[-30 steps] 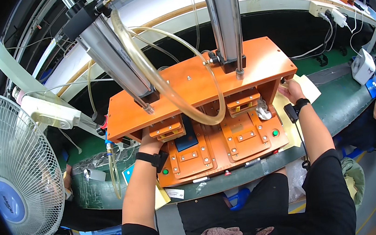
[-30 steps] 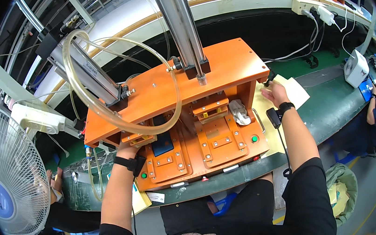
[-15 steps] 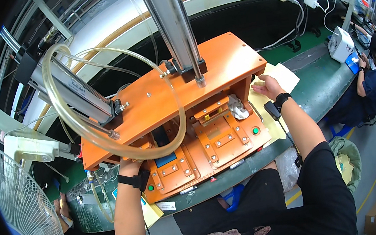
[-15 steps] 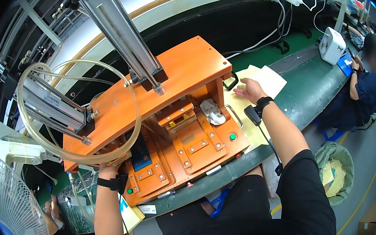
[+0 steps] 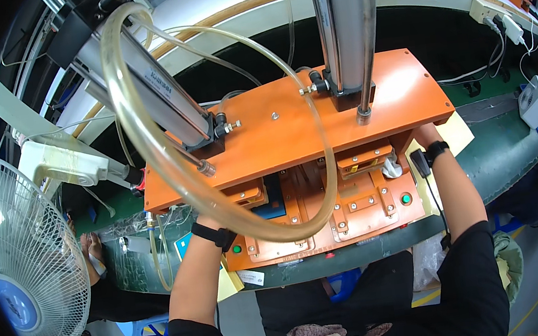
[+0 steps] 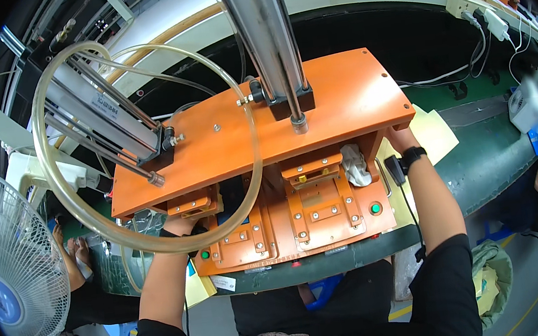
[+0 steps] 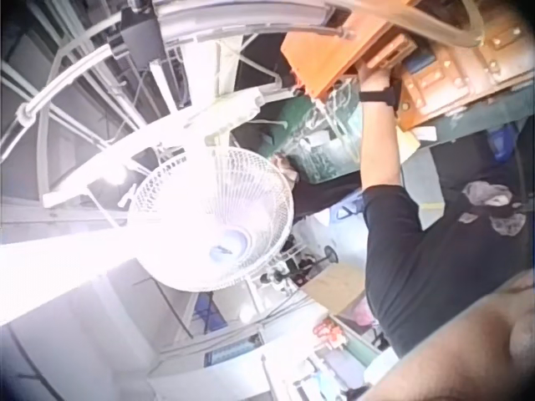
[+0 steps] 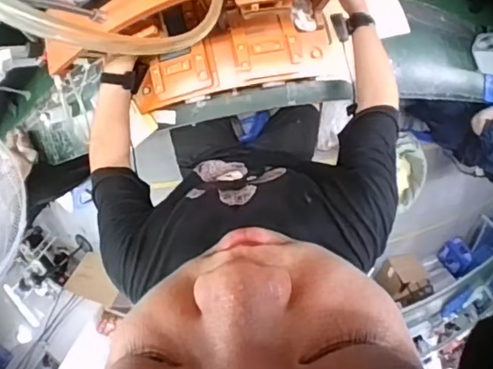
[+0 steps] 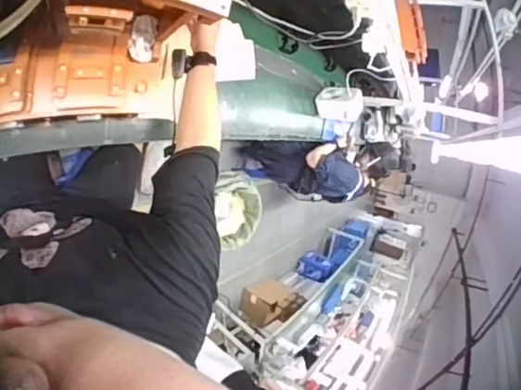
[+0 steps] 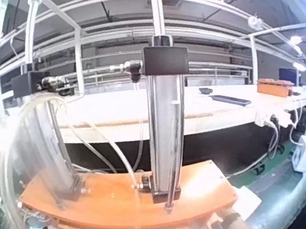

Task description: Manually assembling plastic components for electronic products using a pneumatic press.

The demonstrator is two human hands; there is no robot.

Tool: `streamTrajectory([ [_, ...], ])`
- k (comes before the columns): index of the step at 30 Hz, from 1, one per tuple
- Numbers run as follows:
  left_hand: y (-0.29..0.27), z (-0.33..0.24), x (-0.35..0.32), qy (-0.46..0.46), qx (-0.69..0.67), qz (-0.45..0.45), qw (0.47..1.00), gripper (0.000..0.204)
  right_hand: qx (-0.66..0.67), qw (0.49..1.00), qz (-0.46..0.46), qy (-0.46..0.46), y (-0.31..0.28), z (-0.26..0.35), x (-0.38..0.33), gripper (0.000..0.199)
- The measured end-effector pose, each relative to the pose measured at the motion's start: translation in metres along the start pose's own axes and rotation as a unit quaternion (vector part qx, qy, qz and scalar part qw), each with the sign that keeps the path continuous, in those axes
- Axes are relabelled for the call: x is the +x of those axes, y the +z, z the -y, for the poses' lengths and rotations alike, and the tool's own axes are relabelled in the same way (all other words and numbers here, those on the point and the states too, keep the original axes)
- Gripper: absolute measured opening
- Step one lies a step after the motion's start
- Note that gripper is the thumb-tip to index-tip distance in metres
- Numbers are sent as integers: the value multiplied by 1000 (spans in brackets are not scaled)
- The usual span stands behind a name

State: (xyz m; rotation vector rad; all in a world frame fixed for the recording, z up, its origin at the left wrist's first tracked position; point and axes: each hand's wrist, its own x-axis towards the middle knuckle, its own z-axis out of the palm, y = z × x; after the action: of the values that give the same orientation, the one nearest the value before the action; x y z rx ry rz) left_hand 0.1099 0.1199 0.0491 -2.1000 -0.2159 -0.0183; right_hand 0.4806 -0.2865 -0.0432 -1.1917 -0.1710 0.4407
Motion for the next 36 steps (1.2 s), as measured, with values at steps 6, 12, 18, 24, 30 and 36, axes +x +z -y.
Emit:
streamTrajectory([
  [6, -5, -6, -11, -5, -224, -21, 974, 52, -16, 999, -14, 32, -47, 31, -90, 42],
  [12, 0, -9, 1, -13, -295, -130, 947, 53, 36, 996, -75, 10, -102, 16, -197, 36],
  [18, -29, 7, -3, -36, -509, -49, 858, 52, -7, 994, -103, -43, -117, -28, -233, 31],
  [24, -78, -7, -45, -66, -679, -144, 717, 37, -102, 989, -90, -53, -112, -29, -232, 31],
  [30, -85, 4, -69, -92, -714, -128, 683, 48, -99, 988, -106, -60, -110, -32, -234, 32],
  [36, -90, -33, -95, -60, -742, -186, 641, 35, -125, 982, -122, -75, -111, -30, -236, 35],
])
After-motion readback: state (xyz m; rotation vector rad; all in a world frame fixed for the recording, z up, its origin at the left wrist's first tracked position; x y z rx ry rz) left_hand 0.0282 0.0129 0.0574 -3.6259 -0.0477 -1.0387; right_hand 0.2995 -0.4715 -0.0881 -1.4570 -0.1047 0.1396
